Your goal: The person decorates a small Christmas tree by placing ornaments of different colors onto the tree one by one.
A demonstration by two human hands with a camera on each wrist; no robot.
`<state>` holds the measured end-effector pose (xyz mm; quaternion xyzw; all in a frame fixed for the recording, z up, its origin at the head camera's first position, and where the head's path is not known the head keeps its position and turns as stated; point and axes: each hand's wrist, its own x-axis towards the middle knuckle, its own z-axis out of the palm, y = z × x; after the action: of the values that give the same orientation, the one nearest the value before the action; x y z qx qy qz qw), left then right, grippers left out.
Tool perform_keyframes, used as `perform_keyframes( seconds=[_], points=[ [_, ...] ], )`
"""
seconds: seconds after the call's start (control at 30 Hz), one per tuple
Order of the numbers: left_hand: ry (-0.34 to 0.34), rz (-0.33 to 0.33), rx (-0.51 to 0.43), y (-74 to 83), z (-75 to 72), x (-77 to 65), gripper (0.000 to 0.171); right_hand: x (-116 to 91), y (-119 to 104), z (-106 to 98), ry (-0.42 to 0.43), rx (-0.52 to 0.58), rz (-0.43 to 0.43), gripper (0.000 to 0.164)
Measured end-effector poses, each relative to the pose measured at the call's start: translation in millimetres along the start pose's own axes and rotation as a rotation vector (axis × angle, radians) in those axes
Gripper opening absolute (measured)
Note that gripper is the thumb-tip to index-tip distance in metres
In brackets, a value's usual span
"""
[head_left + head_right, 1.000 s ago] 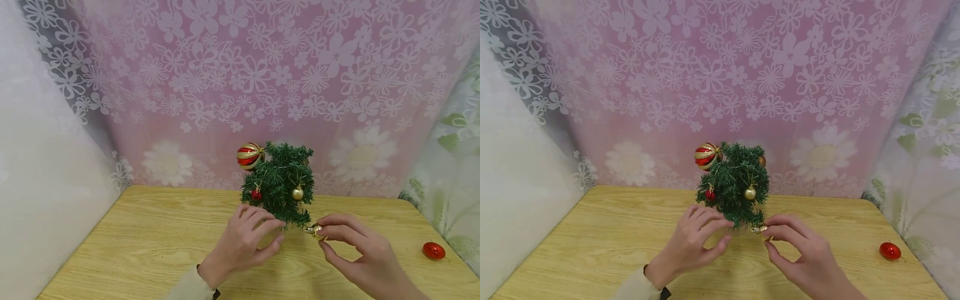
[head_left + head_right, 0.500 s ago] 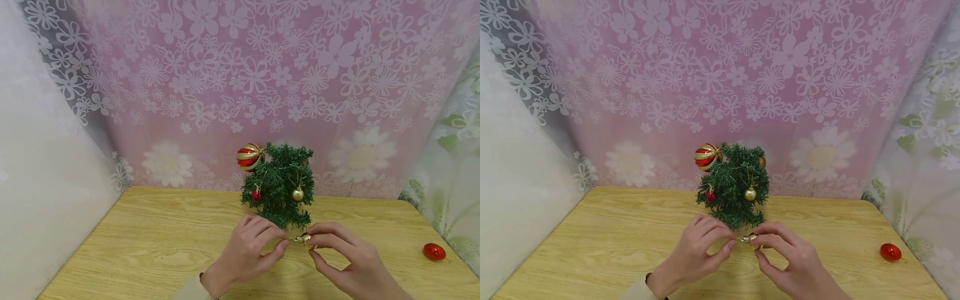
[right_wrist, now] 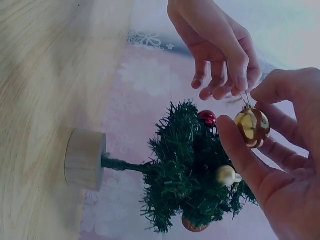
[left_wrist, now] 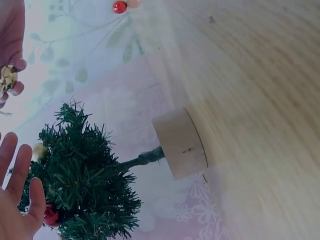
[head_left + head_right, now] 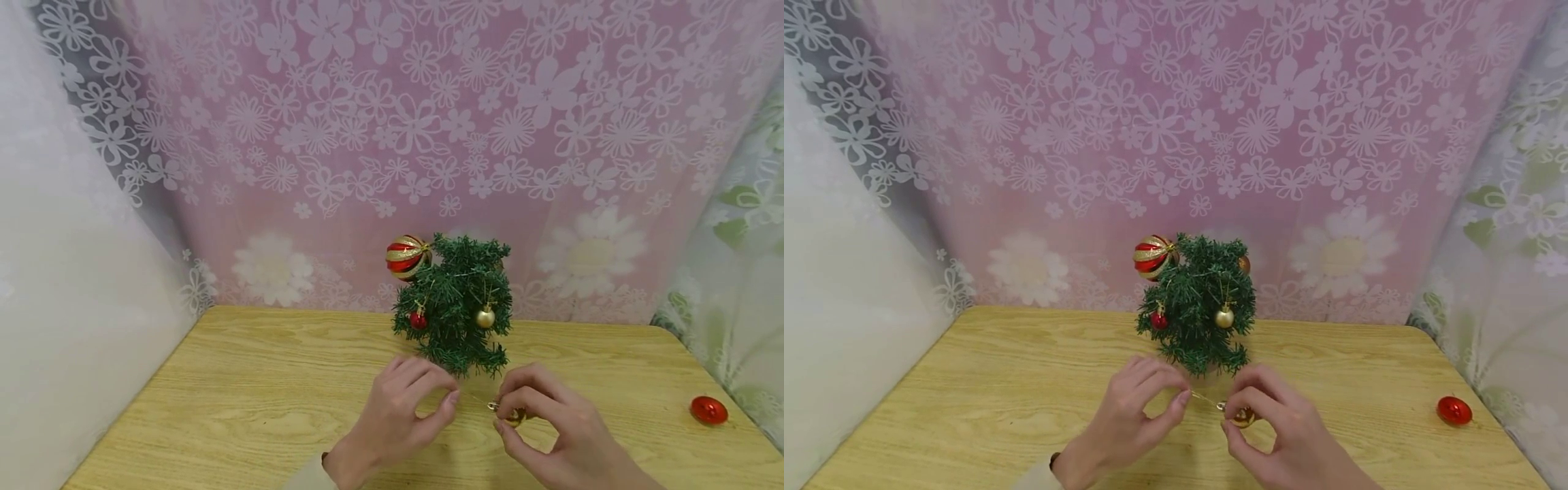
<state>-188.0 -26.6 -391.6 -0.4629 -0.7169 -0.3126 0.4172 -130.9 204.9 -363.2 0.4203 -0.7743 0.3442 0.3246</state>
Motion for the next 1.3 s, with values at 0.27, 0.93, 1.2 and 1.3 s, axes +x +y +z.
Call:
perform_keyframes(
  seconds=[0.27,0.93,1.2,1.3],
  points=[
    [-0.003,-0.015,-0.018,5.2,2.6,-3.8,0.008,3,-6,3,-0.028,-0.05,0.147,0.011],
    [-0.019,-0.05,-0.053,5.3,1.7,-8.1,0.008,0,0,18,-0.006,-0.063,0.095,0.023],
    [-0.084,-0.241,-0.234,7.8,-2.1,-11.9,0.007,2,-1,27,0.01,-0.079,0.172,0.038],
    [-0.115,-0.377,-0.339,9.7,-2.6,-12.7,0.007,2,-2,32,0.002,-0.075,0.231,0.041]
  ],
)
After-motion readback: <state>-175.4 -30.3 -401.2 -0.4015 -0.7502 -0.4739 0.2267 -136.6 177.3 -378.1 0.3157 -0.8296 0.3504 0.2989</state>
